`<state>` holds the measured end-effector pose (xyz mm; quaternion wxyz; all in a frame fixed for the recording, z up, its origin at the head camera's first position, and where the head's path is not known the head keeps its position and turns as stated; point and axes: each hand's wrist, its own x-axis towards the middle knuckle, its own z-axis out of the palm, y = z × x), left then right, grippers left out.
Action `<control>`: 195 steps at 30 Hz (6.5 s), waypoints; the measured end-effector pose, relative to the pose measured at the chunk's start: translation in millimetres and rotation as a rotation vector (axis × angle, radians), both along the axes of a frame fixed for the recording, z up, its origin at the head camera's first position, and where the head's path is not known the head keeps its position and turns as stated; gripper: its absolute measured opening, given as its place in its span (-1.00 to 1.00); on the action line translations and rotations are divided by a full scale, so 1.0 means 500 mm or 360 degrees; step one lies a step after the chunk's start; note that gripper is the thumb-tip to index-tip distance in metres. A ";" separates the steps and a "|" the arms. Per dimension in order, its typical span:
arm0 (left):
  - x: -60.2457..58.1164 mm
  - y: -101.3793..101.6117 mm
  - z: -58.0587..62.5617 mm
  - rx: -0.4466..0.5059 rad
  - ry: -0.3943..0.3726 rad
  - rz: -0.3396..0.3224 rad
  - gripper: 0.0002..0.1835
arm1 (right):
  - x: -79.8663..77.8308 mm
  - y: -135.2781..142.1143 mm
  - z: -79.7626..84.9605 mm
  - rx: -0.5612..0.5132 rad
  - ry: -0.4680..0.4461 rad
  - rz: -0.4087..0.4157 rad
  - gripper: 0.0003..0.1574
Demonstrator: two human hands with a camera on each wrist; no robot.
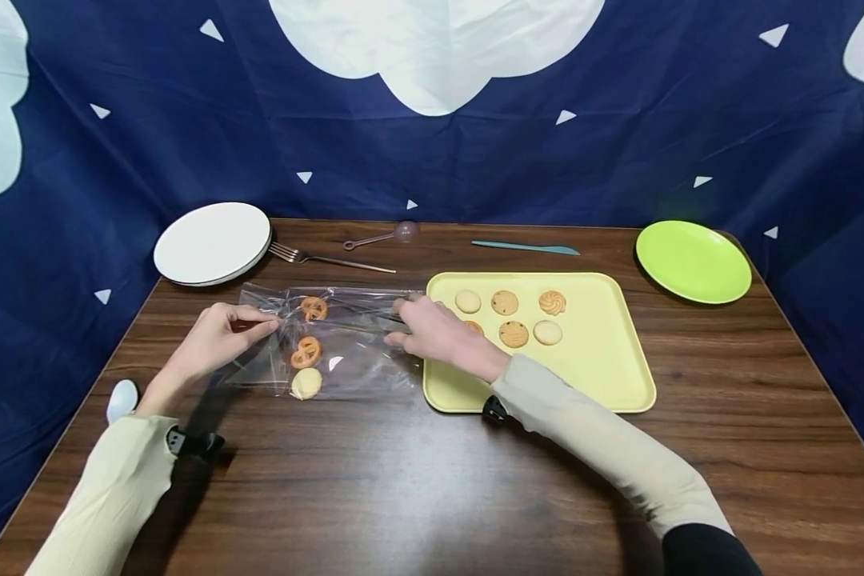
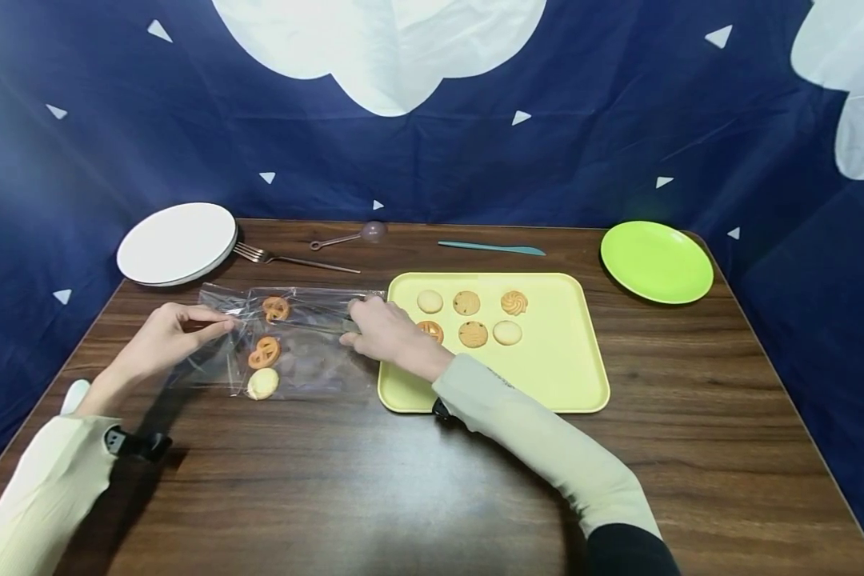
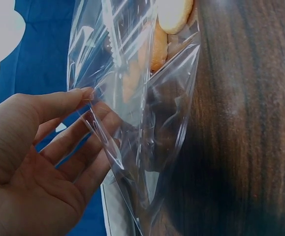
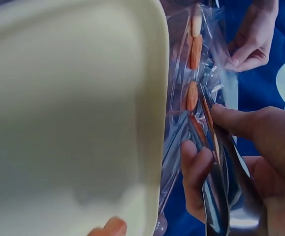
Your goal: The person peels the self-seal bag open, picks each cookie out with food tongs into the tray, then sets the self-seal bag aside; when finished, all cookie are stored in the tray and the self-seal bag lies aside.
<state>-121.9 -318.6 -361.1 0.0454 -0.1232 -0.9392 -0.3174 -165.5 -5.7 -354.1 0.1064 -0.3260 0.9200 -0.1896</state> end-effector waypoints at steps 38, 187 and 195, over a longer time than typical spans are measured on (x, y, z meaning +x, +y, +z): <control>0.006 -0.004 0.000 -0.0014 0.0017 0.0022 -0.86 | 0.037 0.051 0.009 -0.0091 0.0126 -0.0108 -0.65; -0.018 0.014 0.008 -0.0020 -0.0030 -0.0029 -0.85 | 0.027 0.074 0.009 -0.0105 -0.0032 0.0242 -0.47; -0.013 0.007 0.006 -0.0037 0.0019 -0.0044 -0.87 | 0.045 0.181 0.029 -0.0229 0.0053 0.0209 -0.68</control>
